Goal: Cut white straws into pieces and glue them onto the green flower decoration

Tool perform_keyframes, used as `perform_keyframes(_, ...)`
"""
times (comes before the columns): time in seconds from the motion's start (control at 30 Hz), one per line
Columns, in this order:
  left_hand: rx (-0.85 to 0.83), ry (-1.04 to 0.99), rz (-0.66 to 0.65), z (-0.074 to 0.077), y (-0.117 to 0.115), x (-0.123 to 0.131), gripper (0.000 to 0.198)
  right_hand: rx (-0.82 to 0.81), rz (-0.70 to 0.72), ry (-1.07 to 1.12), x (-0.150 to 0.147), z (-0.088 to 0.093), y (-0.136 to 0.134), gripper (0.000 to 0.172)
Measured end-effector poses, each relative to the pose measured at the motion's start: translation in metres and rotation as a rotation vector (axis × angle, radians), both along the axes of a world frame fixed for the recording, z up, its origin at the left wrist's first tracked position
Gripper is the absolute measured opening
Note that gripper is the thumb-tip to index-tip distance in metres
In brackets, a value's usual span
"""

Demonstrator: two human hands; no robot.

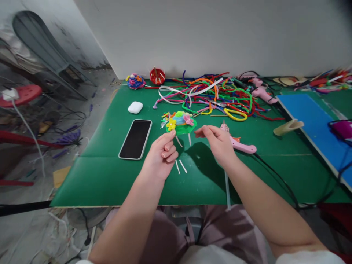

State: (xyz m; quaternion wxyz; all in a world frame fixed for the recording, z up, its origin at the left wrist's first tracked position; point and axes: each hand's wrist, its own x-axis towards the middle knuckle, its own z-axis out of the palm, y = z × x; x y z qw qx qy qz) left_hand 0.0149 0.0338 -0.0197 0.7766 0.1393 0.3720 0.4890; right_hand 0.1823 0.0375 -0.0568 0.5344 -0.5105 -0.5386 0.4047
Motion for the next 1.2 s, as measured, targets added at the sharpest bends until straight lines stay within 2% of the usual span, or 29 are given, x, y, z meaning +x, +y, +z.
perform_keyframes(0.13, 0.015, -0.009, -0.144, -0.002, 0.003, -0.008, 0.026, -0.216, 0.058, 0.346, 0.001, -0.006, 0.007, 0.029)
perform_keyframes(0.23, 0.034, 0.038, -0.193, -0.005, 0.005, -0.011, 0.026, -0.326, 0.157, 0.552, 0.003, -0.006, 0.008, 0.027)
perform_keyframes(0.43, 0.090, 0.153, -0.191, -0.010, 0.005, -0.009, 0.024, -0.421, 0.190, 0.652, 0.006, -0.003, 0.007, 0.021)
perform_keyframes(0.53, 0.150, 0.244, -0.278, -0.010, 0.004, -0.006, 0.021, -0.452, 0.156, 0.729, 0.007, -0.003, 0.009, 0.019)
perform_keyframes(0.67, 0.199, 0.398, -0.374, -0.011, 0.004, -0.003, 0.028, -0.469, 0.124, 0.853, 0.009, -0.002, 0.010, 0.016)
perform_keyframes(0.93, 0.243, 0.629, -0.243, -0.015, 0.011, -0.012, 0.027, -0.485, 0.064, 0.922, 0.012, 0.002, 0.012, 0.018)
perform_keyframes(1.07, 0.283, 0.715, -0.193, -0.015, 0.014, -0.014, 0.029, -0.494, 0.075, 0.947, 0.013, 0.002, 0.012, 0.020)
perform_keyframes(1.2, 0.361, 0.753, -0.079, -0.014, 0.010, -0.009, 0.030, -0.502, 0.098, 0.941, 0.012, 0.001, 0.011, 0.021)
